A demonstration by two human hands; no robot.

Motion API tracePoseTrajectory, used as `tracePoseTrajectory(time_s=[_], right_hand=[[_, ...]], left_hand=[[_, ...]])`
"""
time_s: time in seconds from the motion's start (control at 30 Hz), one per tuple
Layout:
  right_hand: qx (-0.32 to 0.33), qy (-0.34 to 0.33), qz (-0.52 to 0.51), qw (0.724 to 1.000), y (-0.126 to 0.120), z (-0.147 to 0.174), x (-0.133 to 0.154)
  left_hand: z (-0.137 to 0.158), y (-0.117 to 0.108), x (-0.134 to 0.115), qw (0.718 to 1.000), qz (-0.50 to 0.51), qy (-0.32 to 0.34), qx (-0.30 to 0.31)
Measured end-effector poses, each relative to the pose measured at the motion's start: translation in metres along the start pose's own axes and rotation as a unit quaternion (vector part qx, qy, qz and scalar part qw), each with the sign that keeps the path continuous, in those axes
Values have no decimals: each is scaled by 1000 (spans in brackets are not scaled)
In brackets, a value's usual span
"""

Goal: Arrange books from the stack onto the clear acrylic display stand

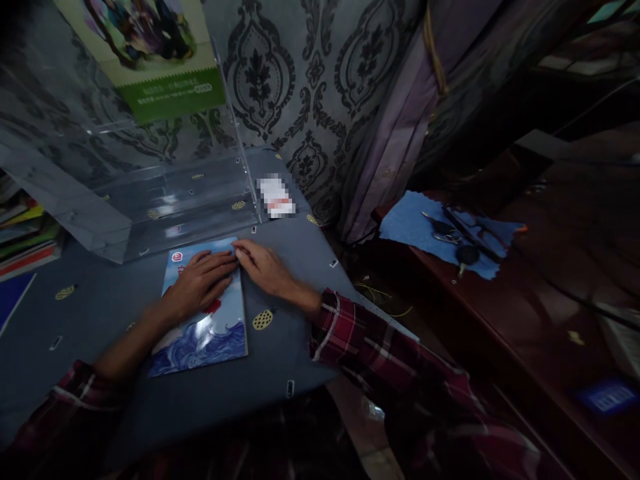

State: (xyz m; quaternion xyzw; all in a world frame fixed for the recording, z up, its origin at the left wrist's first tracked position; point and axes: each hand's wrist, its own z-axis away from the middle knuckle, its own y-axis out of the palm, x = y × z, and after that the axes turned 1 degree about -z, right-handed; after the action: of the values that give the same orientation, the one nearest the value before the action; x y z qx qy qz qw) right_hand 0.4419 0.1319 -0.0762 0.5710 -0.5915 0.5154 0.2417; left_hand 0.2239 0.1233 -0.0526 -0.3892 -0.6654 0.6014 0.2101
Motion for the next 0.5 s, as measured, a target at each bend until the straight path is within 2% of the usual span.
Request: tracePoseTrajectory(time_s=[0.5], right_hand=[[2, -14, -4, 1000, 3, -4, 4]], left_hand=[[2, 12, -3, 998, -49, -32, -23]])
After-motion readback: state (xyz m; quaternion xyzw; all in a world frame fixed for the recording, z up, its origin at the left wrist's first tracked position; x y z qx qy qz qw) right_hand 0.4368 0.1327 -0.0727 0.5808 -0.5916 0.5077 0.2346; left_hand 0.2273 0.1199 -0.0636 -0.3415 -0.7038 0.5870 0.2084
